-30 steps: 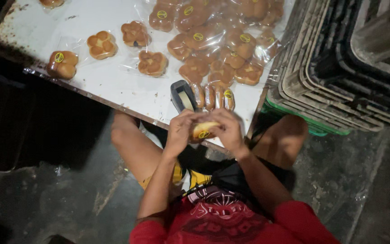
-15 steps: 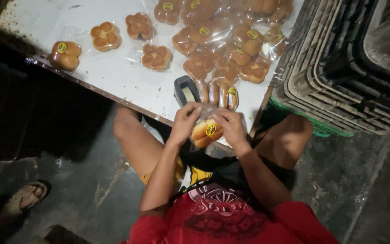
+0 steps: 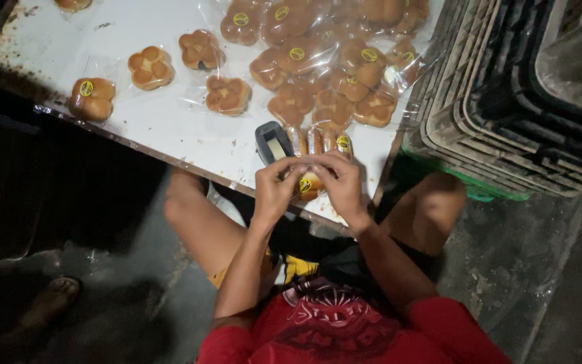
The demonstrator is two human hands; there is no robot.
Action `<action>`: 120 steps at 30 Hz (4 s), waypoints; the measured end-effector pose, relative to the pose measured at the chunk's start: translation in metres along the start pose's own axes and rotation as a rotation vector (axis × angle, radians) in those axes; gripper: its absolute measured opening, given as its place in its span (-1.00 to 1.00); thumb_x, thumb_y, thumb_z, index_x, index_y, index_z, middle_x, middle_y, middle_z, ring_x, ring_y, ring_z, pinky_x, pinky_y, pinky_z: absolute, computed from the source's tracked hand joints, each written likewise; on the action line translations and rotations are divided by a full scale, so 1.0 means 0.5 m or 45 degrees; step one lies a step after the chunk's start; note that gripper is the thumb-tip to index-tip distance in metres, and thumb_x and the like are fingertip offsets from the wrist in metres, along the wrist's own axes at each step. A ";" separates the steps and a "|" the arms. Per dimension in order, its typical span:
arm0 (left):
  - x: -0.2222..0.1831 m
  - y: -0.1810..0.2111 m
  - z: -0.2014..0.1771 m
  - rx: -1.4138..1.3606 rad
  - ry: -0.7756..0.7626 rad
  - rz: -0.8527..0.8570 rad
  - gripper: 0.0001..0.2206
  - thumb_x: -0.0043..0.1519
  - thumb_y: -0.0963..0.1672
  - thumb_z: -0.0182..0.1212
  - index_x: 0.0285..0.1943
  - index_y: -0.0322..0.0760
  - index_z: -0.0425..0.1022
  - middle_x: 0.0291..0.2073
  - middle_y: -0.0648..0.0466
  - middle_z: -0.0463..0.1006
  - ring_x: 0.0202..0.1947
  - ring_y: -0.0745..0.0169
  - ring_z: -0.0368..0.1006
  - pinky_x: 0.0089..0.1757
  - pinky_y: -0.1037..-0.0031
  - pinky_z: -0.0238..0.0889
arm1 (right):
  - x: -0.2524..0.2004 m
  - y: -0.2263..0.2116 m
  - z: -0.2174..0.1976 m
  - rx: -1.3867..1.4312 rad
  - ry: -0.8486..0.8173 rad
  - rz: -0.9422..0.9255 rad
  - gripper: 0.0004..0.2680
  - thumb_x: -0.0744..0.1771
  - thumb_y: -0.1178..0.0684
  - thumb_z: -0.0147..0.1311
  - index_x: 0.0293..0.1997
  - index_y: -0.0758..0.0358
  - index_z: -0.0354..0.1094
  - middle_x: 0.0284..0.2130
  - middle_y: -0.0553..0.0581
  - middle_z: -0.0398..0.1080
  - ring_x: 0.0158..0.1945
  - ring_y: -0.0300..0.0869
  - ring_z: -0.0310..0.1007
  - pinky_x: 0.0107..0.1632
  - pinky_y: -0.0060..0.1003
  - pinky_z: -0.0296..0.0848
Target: The person seals bags of bread using a tape dispenser and stacks the sealed bags into plastic crates.
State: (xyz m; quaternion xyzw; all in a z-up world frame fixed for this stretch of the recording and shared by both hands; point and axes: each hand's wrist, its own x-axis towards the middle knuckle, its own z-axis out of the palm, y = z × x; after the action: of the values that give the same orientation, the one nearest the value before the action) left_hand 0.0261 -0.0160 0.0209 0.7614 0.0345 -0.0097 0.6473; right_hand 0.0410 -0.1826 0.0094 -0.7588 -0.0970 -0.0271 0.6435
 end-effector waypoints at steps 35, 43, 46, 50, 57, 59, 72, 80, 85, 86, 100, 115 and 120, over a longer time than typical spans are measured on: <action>0.086 0.001 -0.043 -0.211 0.595 0.082 -0.88 0.34 -0.25 0.15 0.03 -0.40 0.45 -0.32 0.15 0.46 -0.34 0.50 0.34 -0.30 0.63 0.26 | 0.006 0.152 0.030 -0.322 -0.357 0.431 -0.88 0.30 0.11 0.22 -0.20 0.35 0.50 -0.33 0.09 0.52 -0.24 -0.24 0.46 -0.12 -0.34 0.42; 0.132 -0.046 -0.050 -0.098 0.694 0.109 -0.92 0.34 -0.27 0.17 -0.02 -0.44 0.43 -0.28 0.09 0.52 -0.30 0.45 0.41 -0.25 0.59 0.33 | -0.108 0.178 0.036 -0.080 -0.375 0.804 -0.90 0.32 0.09 0.19 -0.21 0.30 0.50 -0.35 0.15 0.51 -0.23 -0.15 0.42 -0.18 -0.27 0.39; 0.138 -0.053 -0.040 -0.191 0.668 0.046 -0.94 0.35 -0.27 0.15 -0.05 -0.44 0.42 -0.33 0.10 0.48 -0.36 0.46 0.34 -0.30 0.59 0.27 | -0.122 0.130 0.026 -0.538 -0.390 0.517 -0.88 0.27 0.08 0.26 -0.30 0.32 0.51 -0.34 0.22 0.47 -0.25 -0.01 0.51 -0.19 -0.17 0.40; 0.134 -0.044 -0.031 -0.150 0.641 0.076 -0.93 0.32 -0.26 0.15 -0.07 -0.42 0.40 -0.33 0.10 0.50 -0.36 0.44 0.38 -0.26 0.57 0.31 | -0.102 0.125 0.031 -1.024 -0.462 0.295 -0.86 0.23 0.07 0.24 -0.23 0.24 0.55 -0.23 0.26 0.50 -0.13 0.14 0.48 -0.11 0.03 0.37; 0.123 -0.016 -0.028 0.112 0.622 0.176 -0.91 0.22 -0.29 0.16 -0.12 -0.42 0.44 -0.30 -0.02 0.49 -0.36 0.25 0.42 -0.29 0.48 0.30 | -0.016 0.038 -0.061 -0.490 -0.249 0.126 -0.83 0.25 0.10 0.29 -0.18 0.31 0.46 -0.11 0.22 0.41 0.04 0.01 0.43 0.10 -0.16 0.39; 0.115 -0.012 -0.018 0.131 0.595 0.232 -0.90 0.22 -0.29 0.17 -0.12 -0.42 0.44 -0.29 -0.04 0.48 -0.33 0.19 0.43 -0.25 0.46 0.32 | 0.038 -0.002 -0.039 -0.194 -0.178 0.016 -0.89 0.28 0.17 0.25 -0.18 0.32 0.43 -0.02 0.23 0.37 0.15 0.01 0.37 0.23 -0.15 0.34; 0.100 -0.016 -0.044 -0.009 0.390 0.612 -0.84 0.17 -0.29 0.19 -0.11 -0.39 0.36 -0.26 -0.09 0.47 -0.20 -0.01 0.44 -0.08 0.21 0.35 | 0.154 -0.048 0.013 -0.348 -0.323 -0.507 -0.65 0.24 0.02 0.25 0.10 0.23 0.34 0.06 0.22 0.39 0.25 -0.06 0.34 0.28 -0.13 0.35; 0.094 -0.073 0.051 -0.210 0.662 0.750 -0.87 0.26 -0.27 0.13 -0.06 -0.36 0.36 -0.17 -0.12 0.48 -0.07 0.00 0.41 0.15 0.18 0.29 | 0.099 0.038 0.044 0.074 0.119 -0.125 -0.70 0.44 -0.07 0.03 0.30 0.22 0.23 0.15 0.12 0.27 0.21 -0.10 0.31 0.21 -0.12 0.41; 0.250 -0.303 -0.053 -0.186 1.036 0.094 -0.64 0.16 -0.19 0.26 0.14 -0.40 0.39 -0.03 0.00 0.52 -0.14 0.14 0.49 -0.07 0.41 0.39 | 0.071 0.136 -0.103 0.516 0.496 0.325 -0.60 0.38 0.02 0.10 0.36 0.02 0.03 -0.09 0.11 0.43 -0.10 -0.16 0.44 -0.12 -0.24 0.49; 0.308 -0.352 -0.121 -0.063 1.235 0.045 -0.69 0.28 -0.16 0.35 0.11 -0.51 0.46 -0.10 -0.08 0.55 -0.11 0.10 0.44 0.01 0.39 0.37 | 0.058 0.159 -0.139 -0.045 0.428 0.317 -0.72 0.43 0.00 0.07 0.26 0.16 0.16 -0.13 0.13 0.43 -0.12 -0.13 0.44 -0.08 -0.21 0.49; 0.333 -0.314 -0.263 -0.642 0.794 0.185 -0.74 0.27 -0.22 0.26 0.11 -0.48 0.44 -0.10 0.03 0.56 -0.15 0.35 0.48 -0.09 0.56 0.41 | 0.036 0.234 -0.093 -1.476 0.335 -0.131 -0.52 0.35 -0.12 0.18 0.41 0.21 0.20 0.32 0.35 0.26 0.41 0.14 0.24 0.51 0.19 -0.06; 0.253 -0.265 -0.099 1.555 0.265 0.321 -0.14 -0.08 0.06 0.37 0.36 -0.52 0.18 0.26 -0.40 0.30 0.29 -0.40 0.18 0.18 -0.22 -0.11 | 0.114 0.192 -0.108 -1.293 -0.570 -0.336 -0.10 -0.02 -0.30 0.48 0.38 0.13 -0.03 0.22 0.42 0.17 0.30 0.34 0.10 0.05 0.16 0.36; 0.238 -0.306 0.061 1.852 -0.063 0.837 -0.28 0.17 0.07 0.35 0.44 -0.33 0.20 0.21 -0.27 0.41 0.22 -0.31 0.34 0.23 -0.27 -0.10 | 0.124 0.176 -0.107 -1.256 -0.684 -0.202 -0.15 0.12 -0.29 0.43 0.50 0.03 -0.10 0.17 0.31 0.25 0.30 0.25 0.18 0.17 0.07 0.44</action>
State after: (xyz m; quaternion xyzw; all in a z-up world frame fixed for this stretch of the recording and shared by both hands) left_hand 0.1359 -0.0166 -0.1419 0.9635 -0.2213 0.1448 -0.0413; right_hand 0.1224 -0.2417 -0.0568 -0.9402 -0.2899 0.0765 0.1615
